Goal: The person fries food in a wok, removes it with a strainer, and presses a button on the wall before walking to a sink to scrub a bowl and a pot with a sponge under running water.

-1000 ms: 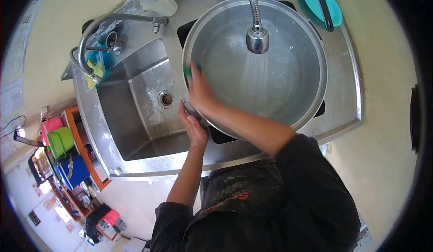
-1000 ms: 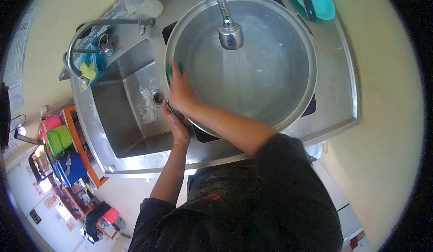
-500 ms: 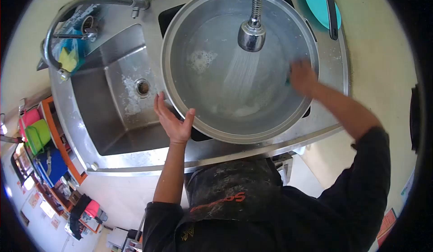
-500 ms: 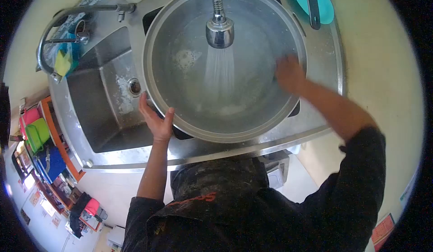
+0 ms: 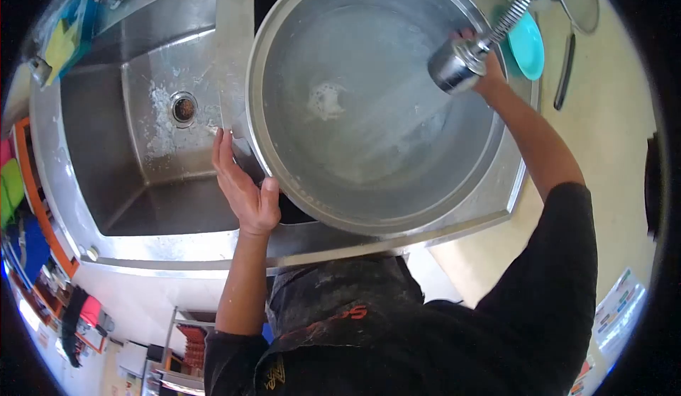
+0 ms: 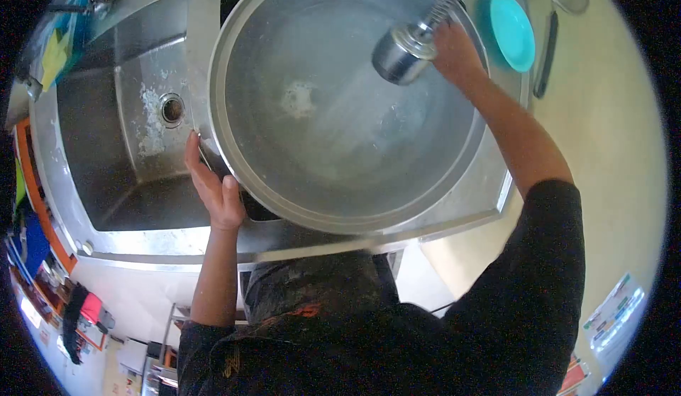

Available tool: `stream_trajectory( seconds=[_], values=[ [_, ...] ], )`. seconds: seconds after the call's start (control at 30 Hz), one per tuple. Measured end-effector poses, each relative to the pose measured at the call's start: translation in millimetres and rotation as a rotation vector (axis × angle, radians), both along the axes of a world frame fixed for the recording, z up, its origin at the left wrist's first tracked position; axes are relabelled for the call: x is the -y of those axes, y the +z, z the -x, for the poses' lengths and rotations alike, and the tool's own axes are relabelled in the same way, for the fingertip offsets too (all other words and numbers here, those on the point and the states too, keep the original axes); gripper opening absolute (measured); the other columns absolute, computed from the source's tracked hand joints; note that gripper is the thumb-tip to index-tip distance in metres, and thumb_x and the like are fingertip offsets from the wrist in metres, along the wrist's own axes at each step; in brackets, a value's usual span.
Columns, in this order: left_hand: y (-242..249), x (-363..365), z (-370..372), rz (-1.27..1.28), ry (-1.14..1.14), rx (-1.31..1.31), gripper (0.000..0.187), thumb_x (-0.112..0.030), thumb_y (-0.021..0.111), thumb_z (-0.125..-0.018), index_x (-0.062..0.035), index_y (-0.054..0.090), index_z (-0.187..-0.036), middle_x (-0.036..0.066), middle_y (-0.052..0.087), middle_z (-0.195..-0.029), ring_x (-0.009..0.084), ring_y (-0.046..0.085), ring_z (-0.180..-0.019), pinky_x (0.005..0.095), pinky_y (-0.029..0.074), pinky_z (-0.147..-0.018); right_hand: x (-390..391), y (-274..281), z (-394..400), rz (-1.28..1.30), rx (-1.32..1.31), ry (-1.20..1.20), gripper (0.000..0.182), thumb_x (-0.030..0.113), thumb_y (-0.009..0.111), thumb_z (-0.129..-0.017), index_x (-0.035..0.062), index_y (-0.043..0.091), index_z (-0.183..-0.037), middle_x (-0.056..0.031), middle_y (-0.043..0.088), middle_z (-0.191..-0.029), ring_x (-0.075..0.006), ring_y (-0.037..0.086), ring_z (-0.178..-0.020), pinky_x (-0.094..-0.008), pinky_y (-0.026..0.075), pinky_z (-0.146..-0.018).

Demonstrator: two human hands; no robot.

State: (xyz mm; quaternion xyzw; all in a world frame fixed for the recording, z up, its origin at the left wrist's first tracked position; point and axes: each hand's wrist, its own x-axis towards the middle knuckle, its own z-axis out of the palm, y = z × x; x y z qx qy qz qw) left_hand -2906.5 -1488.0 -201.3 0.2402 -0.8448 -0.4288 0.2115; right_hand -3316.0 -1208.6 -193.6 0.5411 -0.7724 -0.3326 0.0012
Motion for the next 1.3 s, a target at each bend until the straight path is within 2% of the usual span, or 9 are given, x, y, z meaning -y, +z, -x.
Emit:
stream_trajectory(
  seconds=[0.23,0.43,0.7,0.8,1.0,1.03,1.13,1.23,1.3],
  values=[
    [-4.9,-4.5,-2.6,-0.047,0.062,-0.009,0.102,-0.074,0.044,-0.092,0.0076,0.03,-0.151,0.034,0.035,-0.151,0.0474,0.037,-0.139,0.0518,0.029,-0.113,96.9,5.8,21.5,0.613,0.104,0.321,0.041,0.007,0.061,-0.08,0.0184,0.07,-0.118,-0.0043,0.065,-0.122,-0.0281,0.061,-0.11,-0.0434,0.048,-0.092],
    [2.9,-1.3,1.6,0.009,0.037,0.047,0.104,-0.078,0.042,-0.09,0.0058,0.03,-0.151,0.034,0.034,-0.151,0.0476,0.037,-0.139,0.0517,0.029,-0.111,5.5,6.2,6.1,0.279,-0.175,-0.076,0.037,0.011,0.064,-0.081,0.0232,0.072,-0.115,0.0003,0.064,-0.121,-0.0269,0.059,-0.113,-0.0471,0.049,-0.091],
    [-2.0,-3.8,-1.0,0.103,0.025,0.098,0.104,-0.074,0.053,-0.087,0.0041,0.03,-0.152,0.034,0.032,-0.152,0.047,0.036,-0.14,0.0527,0.03,-0.111,147.3,-1.6,18.6,0.629,0.193,0.591,0.017,0.008,0.066,-0.078,0.0115,0.063,-0.094,-0.0134,0.061,-0.095,-0.0357,0.061,-0.092,-0.0464,0.049,-0.082],
    [-3.1,-1.8,-0.4,0.116,0.019,0.087,0.106,-0.068,0.064,-0.083,0.0036,0.029,-0.152,0.034,0.032,-0.152,0.0478,0.036,-0.14,0.0534,0.031,-0.11,27.7,7.3,5.8,0.06,-0.197,0.117,0.037,0.017,0.059,-0.087,0.019,0.067,-0.123,-0.0071,0.061,-0.125,-0.0282,0.058,-0.111,-0.044,0.048,-0.091],
    [0.1,-2.3,-0.8,0.081,0.043,0.064,0.098,-0.067,0.055,-0.089,0.0038,0.031,-0.152,0.035,0.031,-0.152,0.0493,0.036,-0.139,0.0544,0.029,-0.111,-2.8,35.9,-240.4,-0.405,0.739,-0.819,0.026,0.022,0.059,-0.087,-0.0005,0.072,-0.092,-0.0236,0.069,-0.105,-0.0397,0.068,-0.09,-0.0563,0.05,-0.084],
    [-1.4,-2.7,-0.3,0.069,0.048,0.04,0.095,-0.067,0.048,-0.092,0.0041,0.032,-0.152,0.036,0.031,-0.152,0.0495,0.035,-0.14,0.0541,0.028,-0.112,44.1,50.6,-264.8,-0.322,1.004,-1.053,0.042,0.028,0.056,-0.093,-0.0043,0.061,-0.12,-0.0299,0.059,-0.122,-0.0468,0.058,-0.114,-0.0547,0.044,-0.099],
    [-2.1,-1.3,-3.1,0.069,0.009,0.013,0.093,-0.067,0.043,-0.094,0.0044,0.032,-0.152,0.036,0.031,-0.152,0.0497,0.034,-0.141,0.0538,0.027,-0.112,137.6,-16.5,-291.5,0.63,1.432,-0.867,0.038,0.016,0.045,-0.098,-0.009,0.05,-0.126,-0.0385,0.054,-0.123,-0.0526,0.049,-0.124,-0.0527,0.04,-0.106],
    [-1.3,-1.4,-2.3,0.09,0.01,0.032,0.094,-0.07,0.038,-0.094,0.0036,0.032,-0.152,0.036,0.031,-0.153,0.0497,0.034,-0.141,0.0532,0.028,-0.112,268.6,-89.4,-206.3,1.392,0.791,-1.171,0.046,0.017,0.045,-0.098,-0.0064,0.044,-0.137,-0.0342,0.059,-0.127,-0.0428,0.058,-0.124,-0.0502,0.045,-0.105],
    [-3.2,-3.3,-0.2,0.082,0.027,0.04,0.096,-0.073,0.037,-0.093,0.0026,0.032,-0.152,0.036,0.03,-0.153,0.0496,0.034,-0.141,0.0534,0.028,-0.111,266.6,-50.3,-86.1,-0.135,0.149,-0.626,0.046,0.029,0.058,-0.097,0.0074,0.059,-0.138,-0.0157,0.062,-0.138,-0.0239,0.06,-0.127,-0.0452,0.054,-0.097]
  ],
)
